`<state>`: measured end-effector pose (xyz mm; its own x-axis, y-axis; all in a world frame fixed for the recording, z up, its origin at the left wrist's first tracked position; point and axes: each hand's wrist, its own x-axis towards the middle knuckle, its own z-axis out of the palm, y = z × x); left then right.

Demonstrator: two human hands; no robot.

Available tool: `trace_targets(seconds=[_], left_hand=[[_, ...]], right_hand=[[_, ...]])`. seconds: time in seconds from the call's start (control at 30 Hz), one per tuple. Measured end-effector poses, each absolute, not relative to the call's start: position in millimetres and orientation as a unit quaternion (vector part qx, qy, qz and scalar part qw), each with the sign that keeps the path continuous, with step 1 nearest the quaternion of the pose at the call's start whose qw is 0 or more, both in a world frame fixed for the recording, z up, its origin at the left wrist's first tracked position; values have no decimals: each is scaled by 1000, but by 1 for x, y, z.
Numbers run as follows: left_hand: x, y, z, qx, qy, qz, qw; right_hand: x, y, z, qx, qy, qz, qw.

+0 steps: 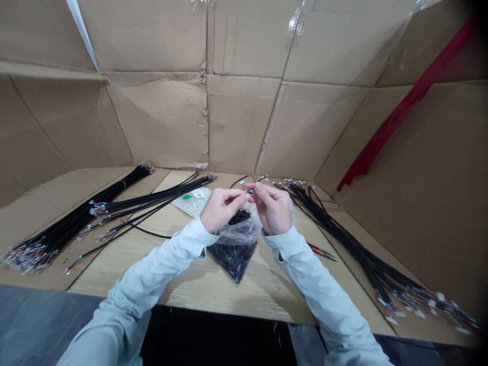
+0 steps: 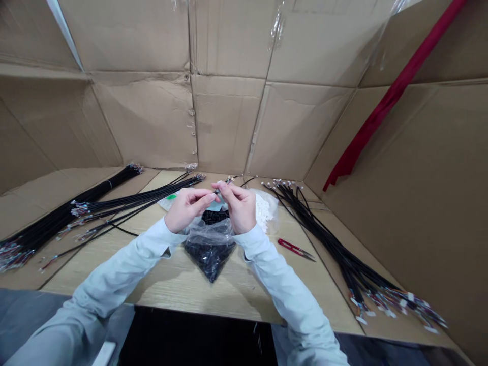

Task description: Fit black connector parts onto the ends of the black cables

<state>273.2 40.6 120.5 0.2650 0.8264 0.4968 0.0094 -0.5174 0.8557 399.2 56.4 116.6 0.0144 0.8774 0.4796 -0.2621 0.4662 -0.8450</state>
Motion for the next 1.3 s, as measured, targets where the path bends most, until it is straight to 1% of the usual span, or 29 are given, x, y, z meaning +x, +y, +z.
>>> trace_targets(seconds=[0.07,0.13,0.23,0.3,0.37,0.47,0.57,0.67,0.73,0.8,0.9,1.0,1.1,1.3], left_hand=[[273,39,117,742,334,548,192],[273,40,112,763,336,552,16],[274,43,105,771,316,523,-179],[273,45,102,762,309,500,-270],[272,47,101,747,303,490,-333],[270,50,100,736,293,491,-362],[269,52,98,754,298,489,-321],[271,50,100,769,318,501,-239],[272,47,104,774,328,523,-141],[273,43,111,776,332,536,-19],[271,40,119,771,341,517,147],[268,41,122,756,335,494,268],[267,42,122,734,310,497,342],[270,43,123,680,265,519,445]], right_hand=[[403,58,118,-298,-564,409,652],[406,57,120,-317,-568,382,656],[408,53,123,-341,-563,347,669],[408,49,126,-360,-564,326,667],[407,44,129,-381,-573,304,659],[407,37,133,-402,-596,276,638],[408,34,133,-407,-616,258,623],[409,36,132,-402,-622,238,628],[409,39,132,-395,-623,231,635],[410,41,132,-387,-625,229,637],[411,43,132,-383,-629,236,634],[412,43,133,-379,-630,253,628],[415,44,134,-369,-639,265,621],[421,55,132,-317,-668,307,600]])
